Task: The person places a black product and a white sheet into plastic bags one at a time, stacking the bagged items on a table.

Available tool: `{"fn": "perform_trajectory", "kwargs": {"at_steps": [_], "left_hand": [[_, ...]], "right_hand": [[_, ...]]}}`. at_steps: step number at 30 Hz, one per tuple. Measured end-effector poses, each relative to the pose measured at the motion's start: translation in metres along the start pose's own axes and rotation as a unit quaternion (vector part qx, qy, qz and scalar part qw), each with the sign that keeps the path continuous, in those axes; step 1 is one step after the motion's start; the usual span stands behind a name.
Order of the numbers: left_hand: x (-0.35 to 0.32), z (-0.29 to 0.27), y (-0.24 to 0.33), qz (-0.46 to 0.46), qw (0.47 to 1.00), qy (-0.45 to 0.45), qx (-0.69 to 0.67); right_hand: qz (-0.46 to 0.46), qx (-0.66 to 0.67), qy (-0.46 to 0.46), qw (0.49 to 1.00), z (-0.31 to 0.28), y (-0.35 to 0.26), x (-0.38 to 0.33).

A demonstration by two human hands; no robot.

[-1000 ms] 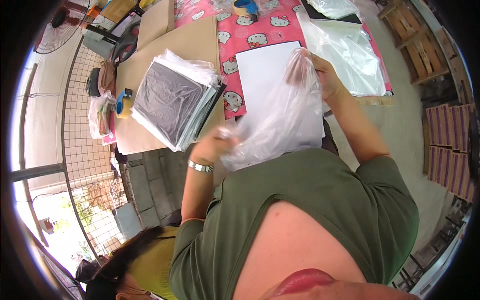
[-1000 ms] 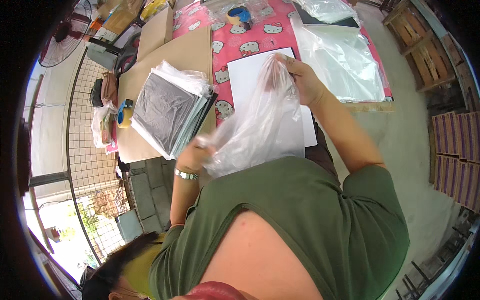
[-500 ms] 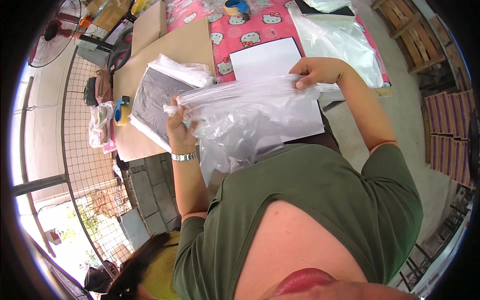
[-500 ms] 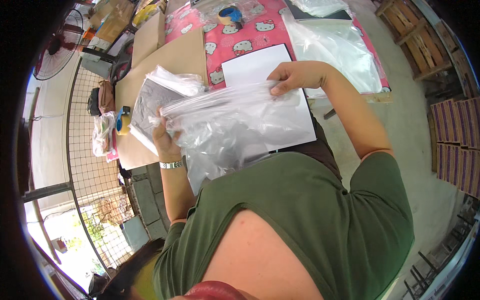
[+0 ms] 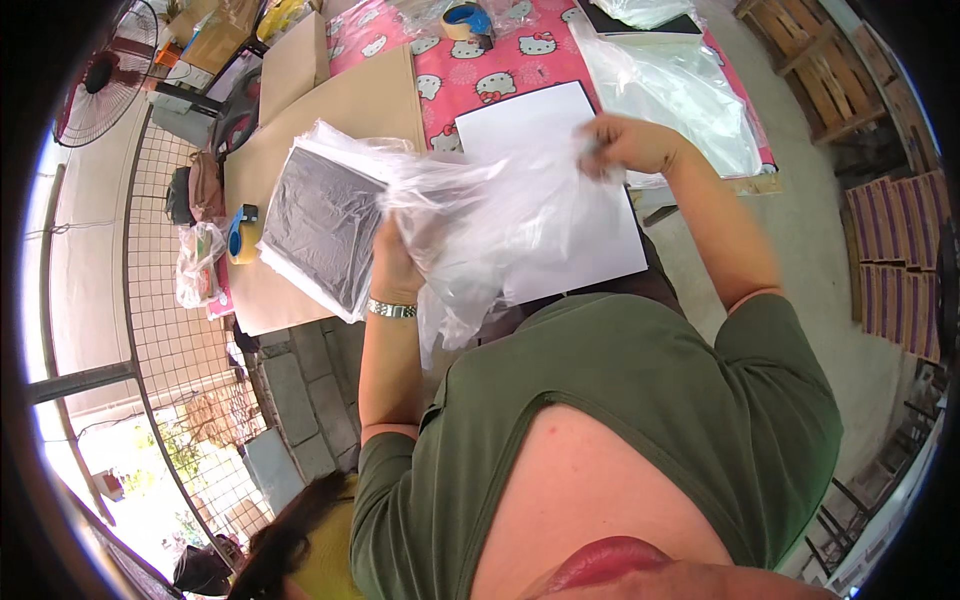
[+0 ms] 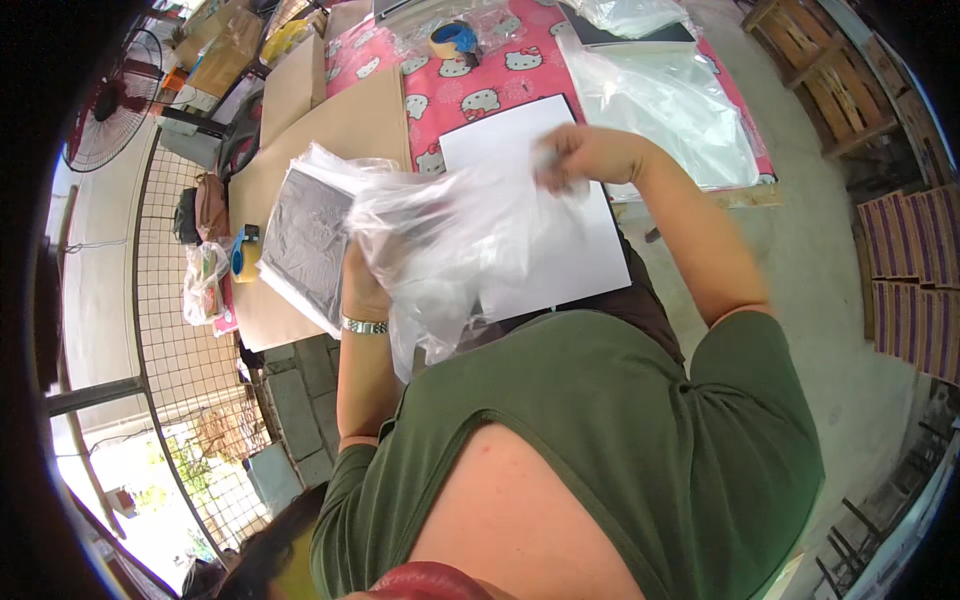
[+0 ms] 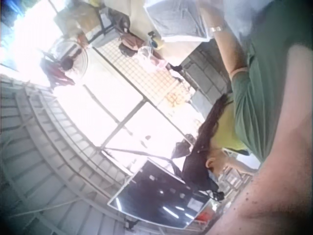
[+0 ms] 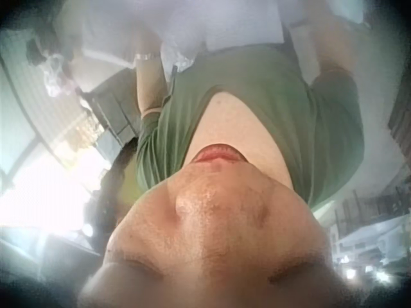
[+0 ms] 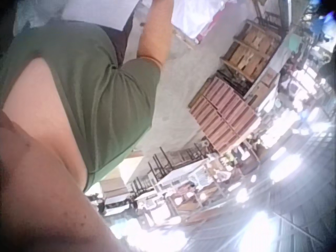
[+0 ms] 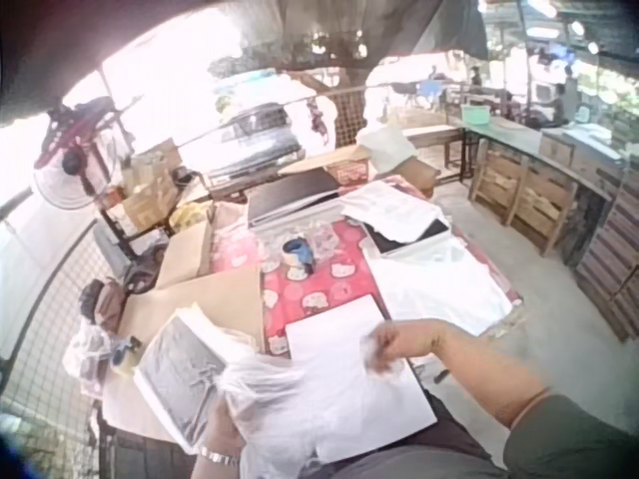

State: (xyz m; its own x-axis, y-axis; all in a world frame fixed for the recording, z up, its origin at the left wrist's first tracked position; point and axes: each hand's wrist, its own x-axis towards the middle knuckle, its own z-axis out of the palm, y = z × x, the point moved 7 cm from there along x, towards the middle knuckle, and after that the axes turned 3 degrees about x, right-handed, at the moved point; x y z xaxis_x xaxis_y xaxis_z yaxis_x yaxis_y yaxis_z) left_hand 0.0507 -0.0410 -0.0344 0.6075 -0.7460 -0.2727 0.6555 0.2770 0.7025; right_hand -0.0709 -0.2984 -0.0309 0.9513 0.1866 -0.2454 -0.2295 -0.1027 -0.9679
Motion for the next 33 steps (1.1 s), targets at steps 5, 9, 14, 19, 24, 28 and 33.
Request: {"fn": "perform_trajectory", "kwargs": {"at_steps": [5, 9, 14, 19, 24, 28, 33], "left_hand": [[0.011, -0.015, -0.029, -0.156, 0.920, -0.057, 0.356], [0.066, -0.005, -0.004, -0.072, 0.994, -0.012, 0.086], [0.191, -0.112, -0.022, -0.031, 0.894, 0.174, 0.412], [0.237, -0.120, -0.030, 0.046, 0.705, 0.279, 0.651], [0.239, -0.056, -0.029, 0.061, 0.734, 0.222, 0.638], [0.189, -0.032, 0.038, 0.199, 0.754, 0.262, 0.568], [0.103, 0.063, 0.142, 0.164, 0.766, 0.229, 0.578]], "right_hand": [[-0.191, 0.430, 0.151, 0.869, -0.048, 0.015, 0.001], [-0.087, 0.393, 0.135, 0.905, -0.064, 0.050, 0.011], [-0.052, 0.108, 0.367, 0.922, -0.124, 0.086, 0.060], [0.148, -0.377, 0.468, 0.786, -0.139, 0.114, 0.109], [0.162, -0.319, 0.587, 0.727, -0.166, 0.157, 0.083], [0.089, -0.296, 0.556, 0.772, -0.150, 0.053, 0.072], [0.011, -0.064, 0.376, 0.924, -0.124, -0.111, 0.003]]}}
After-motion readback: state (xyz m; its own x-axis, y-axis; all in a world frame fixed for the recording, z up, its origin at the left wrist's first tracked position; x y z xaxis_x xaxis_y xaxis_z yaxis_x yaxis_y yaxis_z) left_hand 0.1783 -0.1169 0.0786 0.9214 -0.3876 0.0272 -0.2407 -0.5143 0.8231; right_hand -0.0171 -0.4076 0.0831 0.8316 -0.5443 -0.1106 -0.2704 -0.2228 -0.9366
